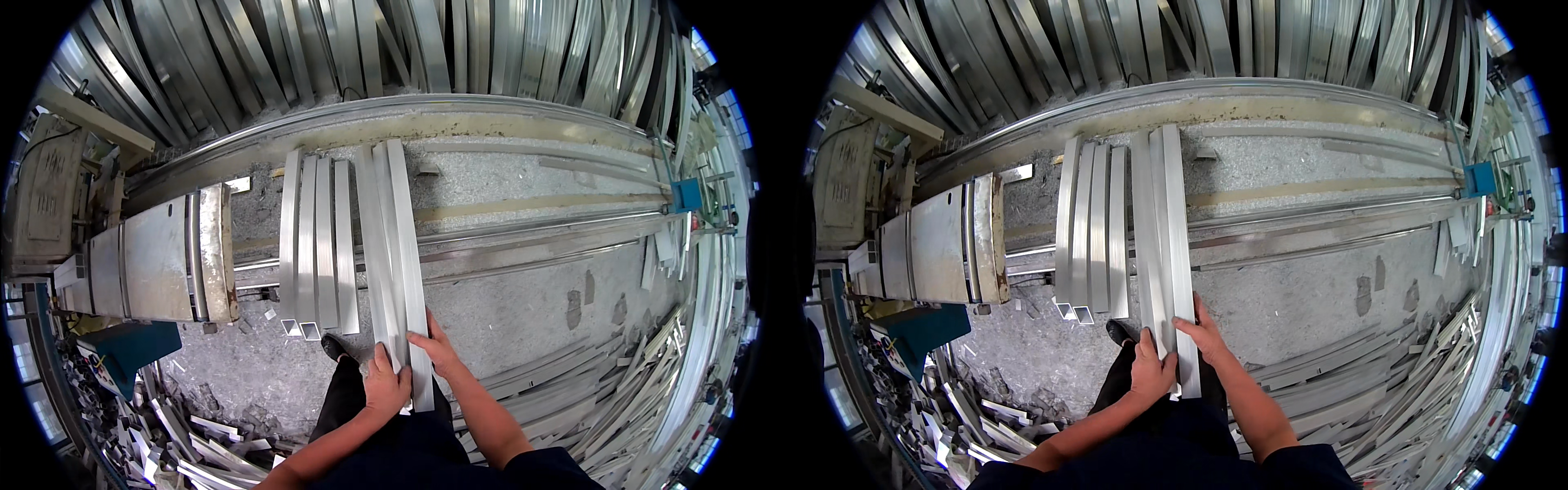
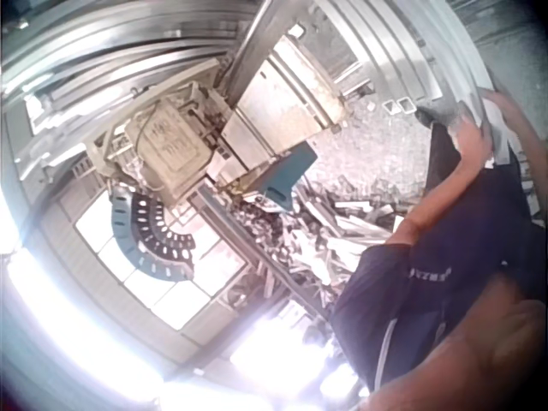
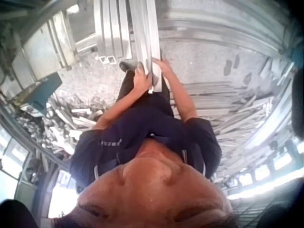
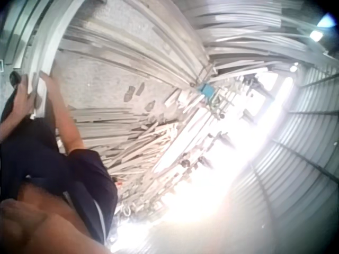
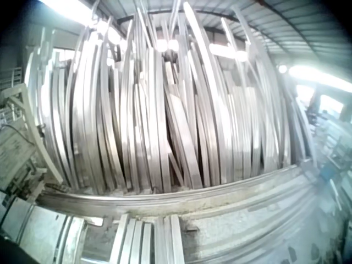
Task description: The person operates a metal cutting saw to cut long aluminum profiles into shorter pieces. They measure and position the profiles, activate the saw, and then stack the cut pieces on the floor.
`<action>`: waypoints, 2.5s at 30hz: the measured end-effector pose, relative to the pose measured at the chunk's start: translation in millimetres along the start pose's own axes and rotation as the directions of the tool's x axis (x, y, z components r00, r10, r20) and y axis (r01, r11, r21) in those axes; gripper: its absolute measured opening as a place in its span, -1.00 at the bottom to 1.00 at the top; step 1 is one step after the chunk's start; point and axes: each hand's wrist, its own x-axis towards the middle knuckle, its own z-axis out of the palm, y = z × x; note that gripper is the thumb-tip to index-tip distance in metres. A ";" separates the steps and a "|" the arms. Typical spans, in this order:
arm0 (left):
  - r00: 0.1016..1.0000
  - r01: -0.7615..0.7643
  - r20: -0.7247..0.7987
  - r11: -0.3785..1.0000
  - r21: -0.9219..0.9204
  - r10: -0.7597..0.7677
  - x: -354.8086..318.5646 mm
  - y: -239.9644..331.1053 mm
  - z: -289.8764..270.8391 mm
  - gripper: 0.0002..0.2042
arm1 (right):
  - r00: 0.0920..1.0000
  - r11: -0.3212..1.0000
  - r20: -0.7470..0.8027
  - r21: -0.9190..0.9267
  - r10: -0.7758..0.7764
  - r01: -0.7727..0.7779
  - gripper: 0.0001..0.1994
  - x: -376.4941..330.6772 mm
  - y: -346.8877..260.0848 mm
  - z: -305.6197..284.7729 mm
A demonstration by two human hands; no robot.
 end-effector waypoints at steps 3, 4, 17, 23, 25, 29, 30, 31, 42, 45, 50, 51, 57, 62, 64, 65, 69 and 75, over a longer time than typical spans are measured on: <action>0.996 -0.086 -0.038 0.996 -0.015 0.085 1.9 -5.8 0.4 -0.22 | 0.998 0.998 0.023 0.034 0.057 -0.058 -0.15 -1.4 -13.7 3.6; 0.993 -0.108 -0.043 0.994 -0.019 0.107 2.8 -5.8 -2.3 -0.22 | 0.996 0.996 0.046 0.048 0.078 -0.080 -0.15 -2.2 -19.7 5.7; 0.949 -0.300 -0.058 0.945 0.131 0.309 -6.8 -13.8 -11.7 -0.33 | 0.997 0.996 -0.032 -0.059 0.064 -0.066 -0.18 -3.4 -9.5 9.3; 0.934 -0.353 -0.079 0.934 -0.053 0.348 0.7 -20.8 -0.7 -0.19 | 0.986 0.992 -0.105 0.011 0.128 -0.127 -0.17 -4.1 5.3 -1.1; 0.990 -0.127 0.000 0.874 -0.470 0.144 7.3 -29.4 6.8 -0.20 | 0.982 0.986 -0.103 0.076 0.156 -0.148 -0.17 -3.3 8.9 0.9; 0.964 -0.014 0.177 0.700 -0.714 0.200 26.1 -40.4 27.9 -0.32 | 0.986 0.990 -0.106 0.066 0.131 -0.125 -0.17 -8.6 7.5 4.5; 0.957 -0.120 0.112 0.721 -0.683 0.266 25.9 -31.8 23.5 -0.39 | 0.980 0.987 -0.133 0.085 0.148 -0.137 -0.18 -5.4 14.8 -6.0; 0.947 -0.153 0.128 0.766 -0.624 0.294 28.3 -32.1 23.2 -0.39 | 0.981 0.987 -0.118 0.065 0.153 -0.146 -0.18 -8.2 12.5 -8.1; 0.880 -0.081 -0.473 0.993 -0.090 0.029 138.4 -128.9 -116.8 -0.52 | 0.995 0.997 -0.064 -0.014 0.071 -0.072 -0.02 -10.6 -2.7 -16.2; 0.914 0.115 -0.401 0.987 0.111 -0.061 180.2 -180.3 -160.2 -0.33 | 0.996 0.993 -0.034 -0.080 0.082 -0.084 0.08 3.6 -11.7 -12.0; 0.972 0.229 0.115 0.709 -0.667 -0.207 188.4 -176.8 -148.3 -0.17 | 0.995 0.995 -0.010 -0.025 0.098 -0.098 0.17 1.4 -28.1 -5.7; 0.977 0.208 0.114 0.674 -0.709 -0.182 188.5 -181.1 -143.8 -0.17 | 0.994 0.994 -0.016 -0.027 0.109 -0.110 0.18 3.5 -28.6 -5.7; 0.979 0.202 0.140 0.600 -0.774 -0.149 179.0 -157.1 -136.4 -0.14 | 0.990 0.990 -0.022 -0.027 0.138 -0.138 0.17 3.6 -27.5 -6.1; 0.958 -0.060 -0.280 0.921 -0.386 -0.055 173.4 -146.5 -129.7 -0.25 | 0.992 0.991 0.009 -0.048 0.128 -0.127 0.10 4.9 -26.9 -8.8; 0.712 -0.081 -0.616 0.911 0.403 0.336 160.1 -133.9 -121.2 -0.26 | 0.991 0.991 -0.002 0.011 0.136 -0.136 0.13 10.6 -20.1 -16.6; 0.877 -0.153 -0.459 0.988 0.008 0.140 140.6 -89.5 -116.9 -0.27 | 0.990 0.989 -0.017 0.051 0.142 -0.141 0.14 11.8 -15.8 -22.2; 0.949 -0.226 -0.259 0.959 -0.170 0.177 104.5 -30.8 4.9 -0.13 | 0.988 0.980 0.006 0.124 0.153 -0.153 0.02 22.5 -5.7 -21.1; 0.957 0.275 0.289 0.436 -0.857 -0.035 133.9 -7.5 37.3 -0.44 | 0.999 0.998 -0.023 0.044 0.036 -0.035 -0.01 18.5 -5.6 -28.1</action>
